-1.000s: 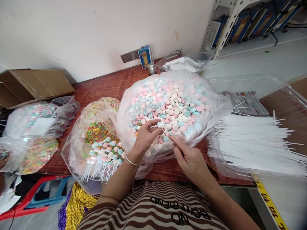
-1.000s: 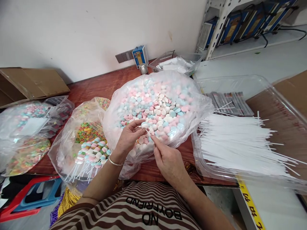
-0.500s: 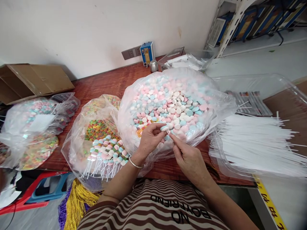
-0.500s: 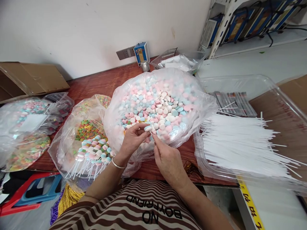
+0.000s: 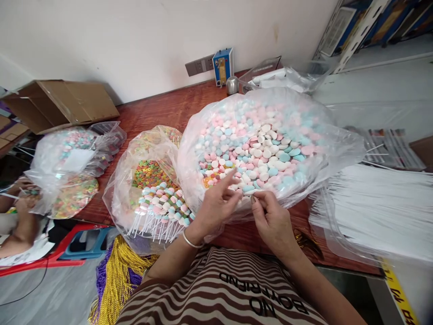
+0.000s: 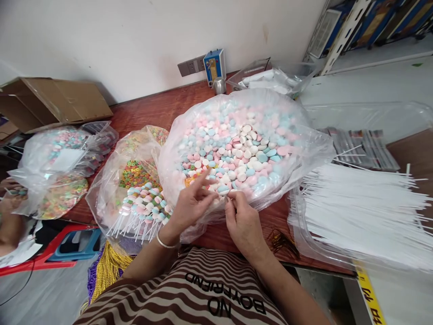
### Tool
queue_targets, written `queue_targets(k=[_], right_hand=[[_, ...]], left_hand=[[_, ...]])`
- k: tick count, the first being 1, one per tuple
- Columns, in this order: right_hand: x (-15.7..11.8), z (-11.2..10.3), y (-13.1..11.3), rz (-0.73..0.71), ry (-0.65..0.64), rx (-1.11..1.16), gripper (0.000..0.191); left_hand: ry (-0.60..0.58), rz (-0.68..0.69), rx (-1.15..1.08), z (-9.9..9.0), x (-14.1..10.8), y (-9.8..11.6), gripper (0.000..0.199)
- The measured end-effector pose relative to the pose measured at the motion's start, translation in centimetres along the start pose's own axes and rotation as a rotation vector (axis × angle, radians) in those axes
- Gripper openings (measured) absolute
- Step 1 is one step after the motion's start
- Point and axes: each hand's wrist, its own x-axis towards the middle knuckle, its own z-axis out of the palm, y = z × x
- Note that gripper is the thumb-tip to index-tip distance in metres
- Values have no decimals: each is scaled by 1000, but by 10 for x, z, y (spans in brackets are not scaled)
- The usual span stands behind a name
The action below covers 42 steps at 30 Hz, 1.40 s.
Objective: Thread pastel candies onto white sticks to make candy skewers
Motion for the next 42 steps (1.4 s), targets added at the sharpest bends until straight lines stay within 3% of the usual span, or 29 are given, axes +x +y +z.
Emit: queue_targets(k=[3, 4, 7, 10, 18, 23, 29, 33, 37, 39, 42], right_hand=[[1, -3, 1, 29, 32, 21, 14], [1, -4, 1, 32, 30, 22, 15], [3, -3, 1, 24, -11, 26, 15], [4, 1, -1, 20, -77, 23, 15], [10, 12, -3, -14, -202, -4, 19], [11, 16, -2, -13, -225, -32, 19], [11, 15, -1, 9, -261, -72, 22], [12, 16, 0, 11, -272, -70, 20], [12, 14, 1, 27, -264, -66, 20], [11, 12, 2, 31, -252, -55, 19], [12, 12, 2, 25, -245, -47, 19]], left_hand=[[150, 28, 282, -36, 16, -15, 37], [147, 48, 400, -45, 23, -23, 31], [27, 58, 643, -59, 39, -49, 25], [-41, 71, 769, -55, 46, -63, 18], [-13, 114, 699, -53, 41, -61, 21], [-115, 185, 710, -50, 45, -64, 12], [-108, 172, 711, -46, 41, -56, 18], [-197, 177, 839, -43, 37, -49, 15], [-72, 86, 979, -62, 41, -50, 26], [-12, 76, 937, -76, 43, -50, 30], [-77, 171, 780, -85, 40, -48, 25]])
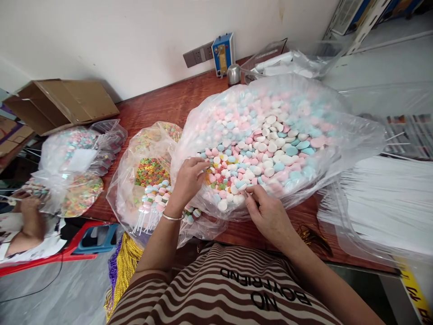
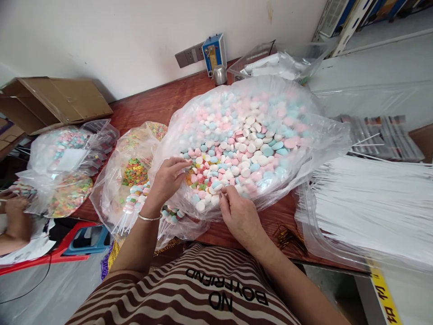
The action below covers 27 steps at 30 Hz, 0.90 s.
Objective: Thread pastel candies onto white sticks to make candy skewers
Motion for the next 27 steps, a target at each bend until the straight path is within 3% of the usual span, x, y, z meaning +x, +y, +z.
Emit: queue_targets(k=[3, 6, 10, 14, 16, 19, 22, 25, 27], right_hand=[[1, 1, -1, -9, -9, 6, 18], [0, 2, -2, -14, -22, 14, 17], [-3, 1, -7, -13, -46, 34, 16], [-6, -1, -14, -21, -132, 83, 15], [-6, -2, -17, -22, -160, 108, 16], [-5, -2, -19, -16, -170, 121, 15], [-4, -1, -19, -4, -171, 119, 15], [-4, 2, -18, 9, -148, 122, 16], [-5, 2, -17, 10, -96, 127, 15]], left_hand=[[-121, 121, -67, 4, -5, 10, 14], [-207, 121, -61, 13, -9, 23, 11], [-103, -5, -225, 18, -12, 29, 5], [-2, -283, -705, 19, -16, 30, 8], [-9, -392, -889, 20, -18, 32, 15], [-59, -449, -1008, 22, -19, 36, 22], [-26, -384, -987, 21, -20, 41, 17], [6, -195, -817, 18, -21, 43, 10], [16, -127, -702, 15, -22, 41, 16]])
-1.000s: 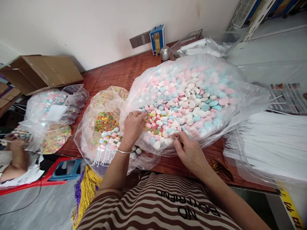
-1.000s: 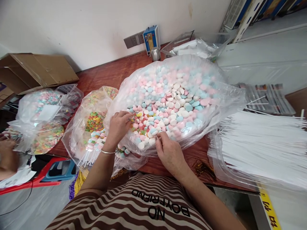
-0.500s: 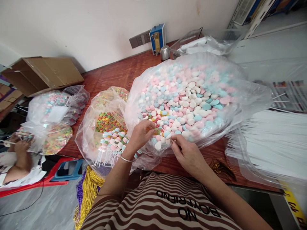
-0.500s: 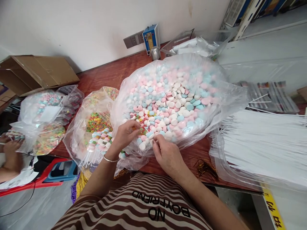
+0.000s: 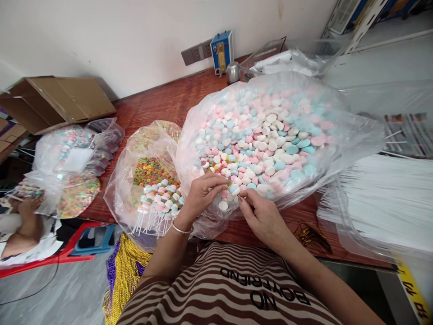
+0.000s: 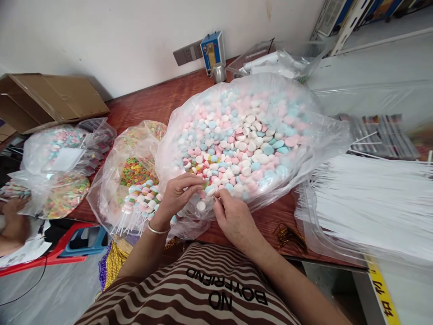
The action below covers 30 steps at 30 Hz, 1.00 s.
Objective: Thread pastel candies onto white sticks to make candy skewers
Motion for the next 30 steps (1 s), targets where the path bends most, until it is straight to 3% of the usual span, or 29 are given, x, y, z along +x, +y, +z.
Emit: queue_targets(k=[4, 9, 13, 24, 27, 30], right_hand=[[0, -3, 2, -13, 92, 24, 16], [0, -8, 4, -1, 97, 7, 15], [-1, -7, 7, 5, 79, -5, 14], [-3, -6, 10, 13, 50, -13, 14], [-4, -7, 8, 20, 30, 6, 13], [-5, -7, 4, 22, -19, 51, 13]], left_hand=[[40, 66, 263, -5, 5, -8, 22], [-210, 149, 606, -3, 14, -14, 9], [-273, 142, 664, -1, 15, -9, 6], [-269, 229, 528, 0, 13, -7, 6], [-112, 131, 344, 3, 11, -7, 6], [76, -101, -70, 6, 11, -7, 12]])
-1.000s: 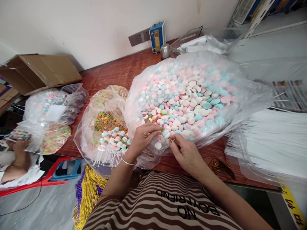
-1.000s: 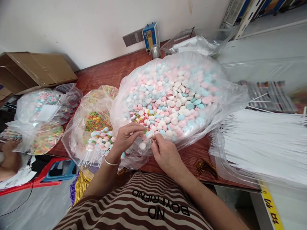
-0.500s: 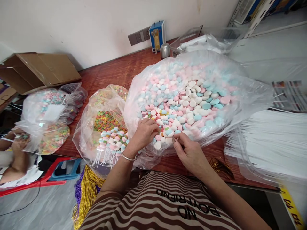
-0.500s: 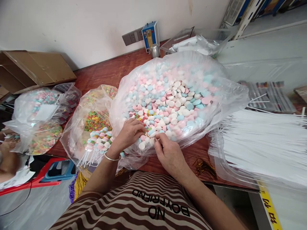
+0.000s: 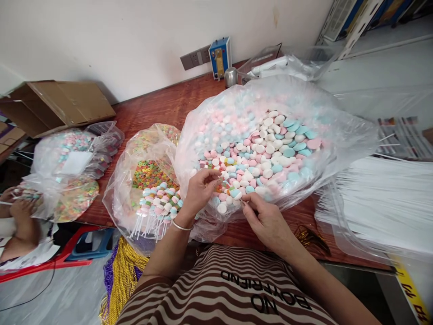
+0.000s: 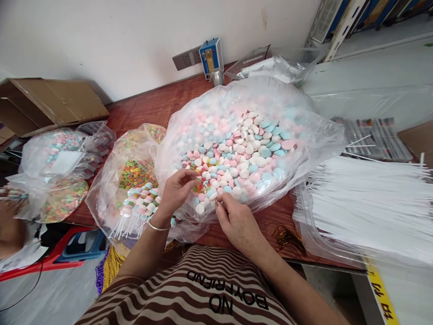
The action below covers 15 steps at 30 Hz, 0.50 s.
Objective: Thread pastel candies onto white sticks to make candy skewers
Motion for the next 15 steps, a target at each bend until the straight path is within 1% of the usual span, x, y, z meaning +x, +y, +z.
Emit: queue_targets(k=[2, 4, 5, 10, 15], right_hand=[[0, 0, -3, -2, -20, 21, 14], [0, 1, -4, 2, -24, 29, 14], [0, 1, -5, 6, -20, 32, 14], [-1, 1, -3, 9, -28, 38, 13], [0, 3, -1, -2, -9, 34, 12]], left_hand=[[13, -147, -234, 2, 0, 1, 16], [-8, -229, -349, 4, 0, 4, 17], [-9, -242, -371, 5, 1, 5, 17], [34, -212, -378, 7, 1, 9, 14], [1, -144, -376, 12, -2, 5, 11]])
